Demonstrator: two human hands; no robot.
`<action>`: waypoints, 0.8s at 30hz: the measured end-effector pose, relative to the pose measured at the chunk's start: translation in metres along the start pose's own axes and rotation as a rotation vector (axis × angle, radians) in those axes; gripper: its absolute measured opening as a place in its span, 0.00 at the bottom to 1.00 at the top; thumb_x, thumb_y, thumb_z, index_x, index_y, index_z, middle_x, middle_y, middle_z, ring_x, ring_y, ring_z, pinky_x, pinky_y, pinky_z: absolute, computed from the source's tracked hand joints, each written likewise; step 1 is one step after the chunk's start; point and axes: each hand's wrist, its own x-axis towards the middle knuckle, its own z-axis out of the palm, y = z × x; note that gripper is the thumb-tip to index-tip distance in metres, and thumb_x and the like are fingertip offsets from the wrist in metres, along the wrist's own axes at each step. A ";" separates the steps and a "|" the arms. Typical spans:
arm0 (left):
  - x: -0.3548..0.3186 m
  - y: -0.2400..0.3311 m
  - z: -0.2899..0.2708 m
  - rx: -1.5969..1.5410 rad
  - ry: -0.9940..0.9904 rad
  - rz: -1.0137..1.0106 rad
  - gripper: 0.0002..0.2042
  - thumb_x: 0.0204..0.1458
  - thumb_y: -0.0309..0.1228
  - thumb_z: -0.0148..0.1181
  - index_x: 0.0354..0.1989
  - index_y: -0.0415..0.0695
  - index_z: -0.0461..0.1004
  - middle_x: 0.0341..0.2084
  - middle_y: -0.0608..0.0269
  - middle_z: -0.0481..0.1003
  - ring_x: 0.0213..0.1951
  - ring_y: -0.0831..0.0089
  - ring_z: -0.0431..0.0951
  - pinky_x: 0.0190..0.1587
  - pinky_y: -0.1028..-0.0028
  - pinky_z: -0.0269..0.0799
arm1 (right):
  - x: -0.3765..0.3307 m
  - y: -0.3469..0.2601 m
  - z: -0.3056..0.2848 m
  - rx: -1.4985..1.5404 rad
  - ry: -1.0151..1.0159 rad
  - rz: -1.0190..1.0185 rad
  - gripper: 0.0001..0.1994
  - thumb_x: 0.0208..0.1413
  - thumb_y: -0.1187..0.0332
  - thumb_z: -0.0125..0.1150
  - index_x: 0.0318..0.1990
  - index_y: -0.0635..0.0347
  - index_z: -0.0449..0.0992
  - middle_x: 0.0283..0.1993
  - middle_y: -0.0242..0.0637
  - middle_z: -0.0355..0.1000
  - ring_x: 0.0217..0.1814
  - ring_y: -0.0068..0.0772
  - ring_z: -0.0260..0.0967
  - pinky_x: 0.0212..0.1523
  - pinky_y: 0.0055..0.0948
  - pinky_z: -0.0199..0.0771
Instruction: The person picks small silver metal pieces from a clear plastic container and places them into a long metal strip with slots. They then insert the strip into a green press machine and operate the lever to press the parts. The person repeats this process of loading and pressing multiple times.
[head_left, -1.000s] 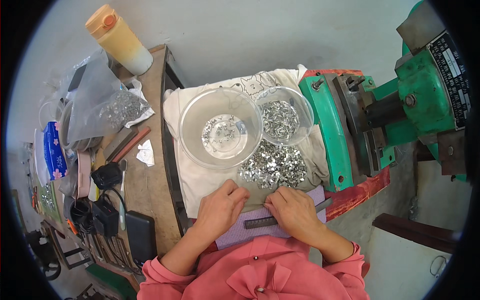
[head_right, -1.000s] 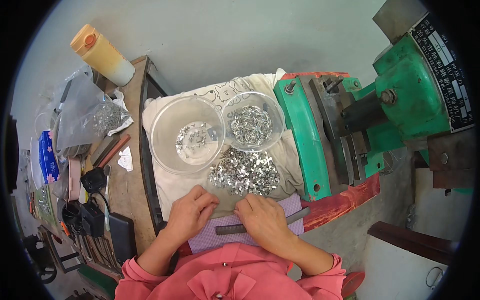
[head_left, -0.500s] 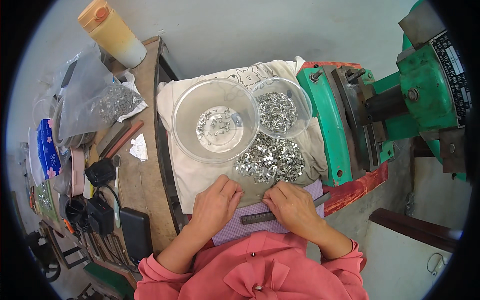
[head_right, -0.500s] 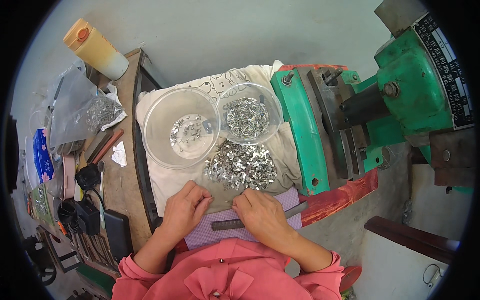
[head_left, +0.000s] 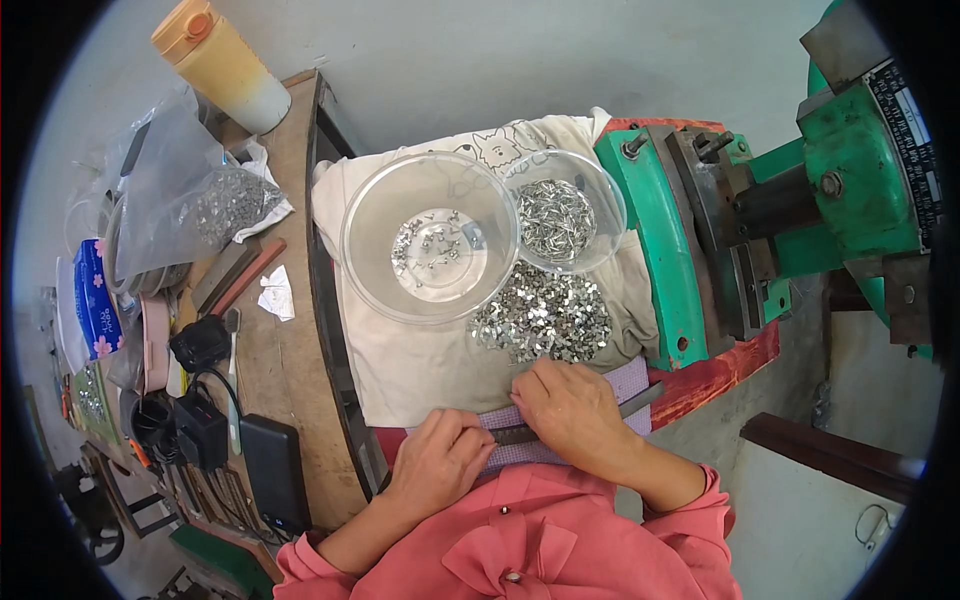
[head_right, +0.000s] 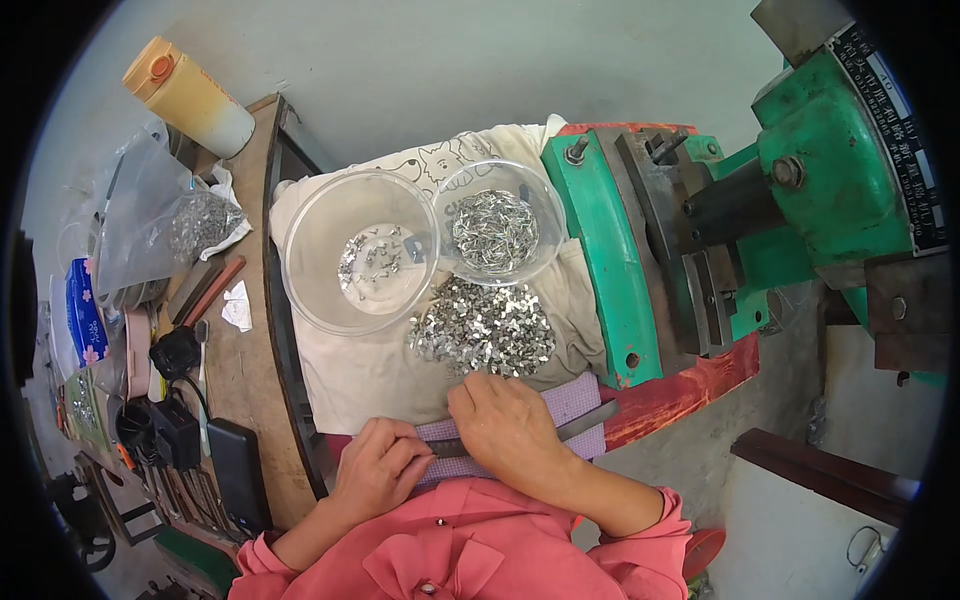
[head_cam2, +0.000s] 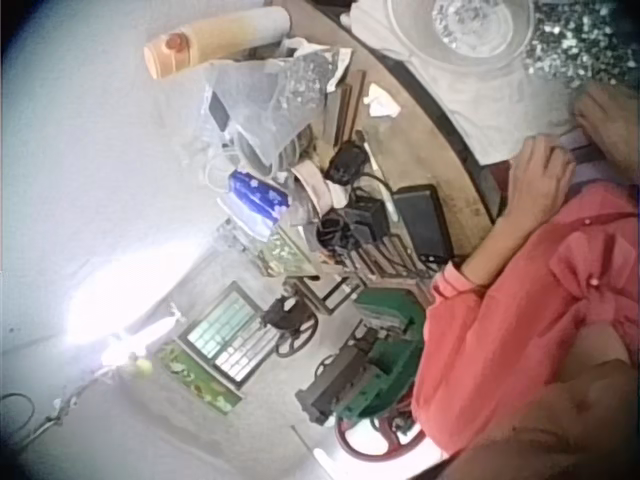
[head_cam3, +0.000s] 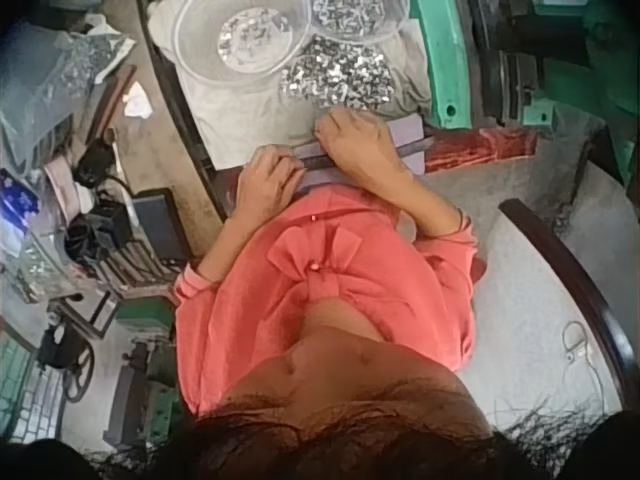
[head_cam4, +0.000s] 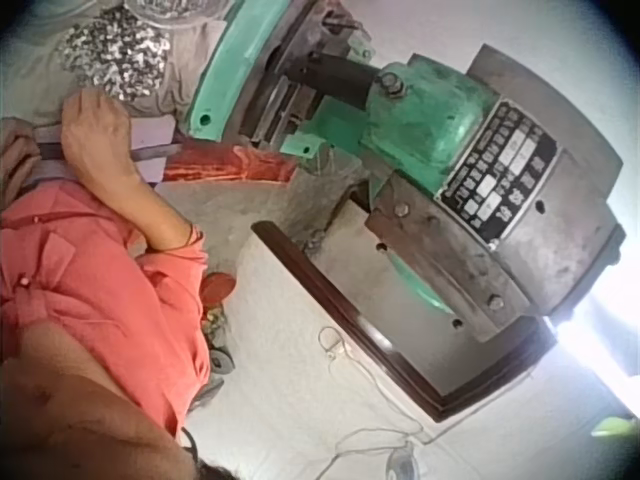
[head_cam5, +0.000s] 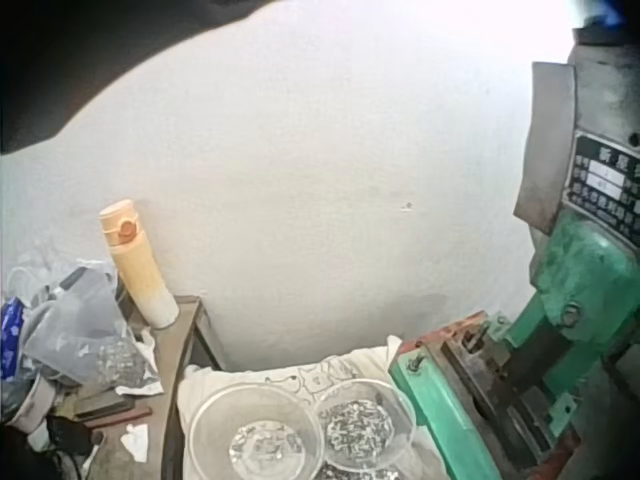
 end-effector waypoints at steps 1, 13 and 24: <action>-0.001 0.000 0.001 0.004 0.006 0.008 0.08 0.44 0.25 0.71 0.31 0.44 0.77 0.34 0.62 0.74 0.36 0.61 0.75 0.34 0.66 0.73 | 0.000 0.001 0.000 0.022 0.001 -0.016 0.04 0.52 0.69 0.60 0.32 0.55 0.71 0.31 0.32 0.65 0.33 0.32 0.70 0.34 0.32 0.71; -0.007 -0.003 0.005 0.013 0.023 0.008 0.15 0.42 0.27 0.73 0.39 0.43 0.77 0.38 0.61 0.74 0.39 0.60 0.74 0.38 0.65 0.73 | 0.058 0.050 -0.060 -0.004 0.454 0.127 0.06 0.52 0.74 0.65 0.33 0.58 0.72 0.31 0.37 0.69 0.31 0.44 0.70 0.31 0.41 0.69; 0.005 -0.006 0.006 0.064 0.024 0.060 0.15 0.44 0.28 0.72 0.40 0.42 0.76 0.39 0.60 0.74 0.38 0.59 0.76 0.38 0.65 0.74 | 0.030 0.030 -0.033 0.146 0.262 -0.003 0.04 0.50 0.70 0.69 0.34 0.54 0.80 0.34 0.33 0.70 0.37 0.40 0.68 0.37 0.38 0.70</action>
